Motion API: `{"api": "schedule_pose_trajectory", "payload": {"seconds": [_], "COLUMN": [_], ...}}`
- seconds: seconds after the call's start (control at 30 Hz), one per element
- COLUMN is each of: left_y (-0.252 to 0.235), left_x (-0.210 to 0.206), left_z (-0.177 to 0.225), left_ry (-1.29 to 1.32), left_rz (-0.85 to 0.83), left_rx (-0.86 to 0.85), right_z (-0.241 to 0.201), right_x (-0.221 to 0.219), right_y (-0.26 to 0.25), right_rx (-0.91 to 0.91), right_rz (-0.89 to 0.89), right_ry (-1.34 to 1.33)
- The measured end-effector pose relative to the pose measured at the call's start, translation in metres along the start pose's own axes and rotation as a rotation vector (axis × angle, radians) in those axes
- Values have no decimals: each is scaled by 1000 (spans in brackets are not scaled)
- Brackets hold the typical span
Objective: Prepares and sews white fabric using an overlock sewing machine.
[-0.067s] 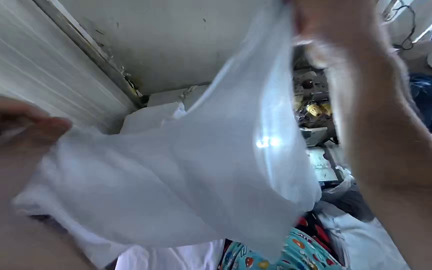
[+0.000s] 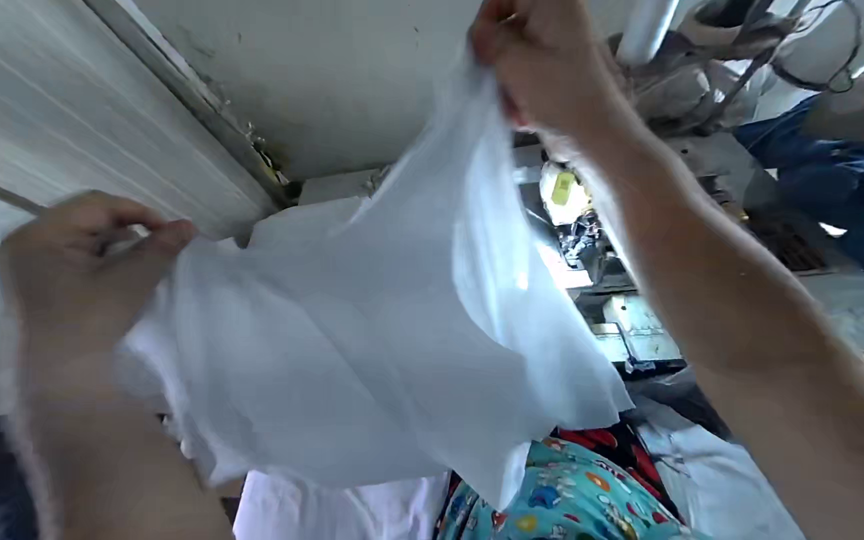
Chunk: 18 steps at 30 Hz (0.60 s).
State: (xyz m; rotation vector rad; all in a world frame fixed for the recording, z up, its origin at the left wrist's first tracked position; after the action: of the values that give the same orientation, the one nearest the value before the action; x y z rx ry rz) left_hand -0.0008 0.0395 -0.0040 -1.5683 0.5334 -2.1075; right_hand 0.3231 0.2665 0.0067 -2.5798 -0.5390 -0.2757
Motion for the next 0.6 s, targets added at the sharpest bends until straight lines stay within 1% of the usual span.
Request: {"api": "schedule_pose_trajectory", "payload": {"seconds": [0.1,0.17,0.23,0.3,0.33,0.4,0.43,0.5,0.6], "left_y": [17,41,67,94,105,116,117,113,108], "left_x": [-58,-95,-132,-172,-191,-217,-225,-236,-240], "left_z": [-41,-55,-41,-12,6,38,48,55,53], "left_ry": [-69,-43,35,166,246,355,362,341,323], "left_rz": [-24,-124,-223,-254,-265,-365,-443,-594,-650], "left_rx": [191,253,199,2,-109,-255,-262,-207,-189], "right_z": [48,76,101,132,150,184,193,203,198], "right_x": [-64,-90,-100,-102,-104,-108,-108,-110,-107], "right_y": [-4,12,34,59,72,93,101,109,107], "right_rx": [-39,-24,-13,-45,-71,-161,-239,-367,-497], "right_rz": [-148,-241,-303,-350,-346,-347,-386,-469,-609], "right_ry": [-124,-41,117,273,320,382,402,431,422]}}
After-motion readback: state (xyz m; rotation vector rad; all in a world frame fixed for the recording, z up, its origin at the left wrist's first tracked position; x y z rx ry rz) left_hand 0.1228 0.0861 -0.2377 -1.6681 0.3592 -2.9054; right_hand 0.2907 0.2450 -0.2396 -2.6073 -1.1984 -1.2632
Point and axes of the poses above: each hand's wrist, its own y-axis away from the middle knuckle, its own x-axis out of the back of the hand, z = x × y, the point moved 2 cm from there along -y, towards the middle knuckle, and after that the axes turned 9 degrees about -x, right-handed, at the moved point
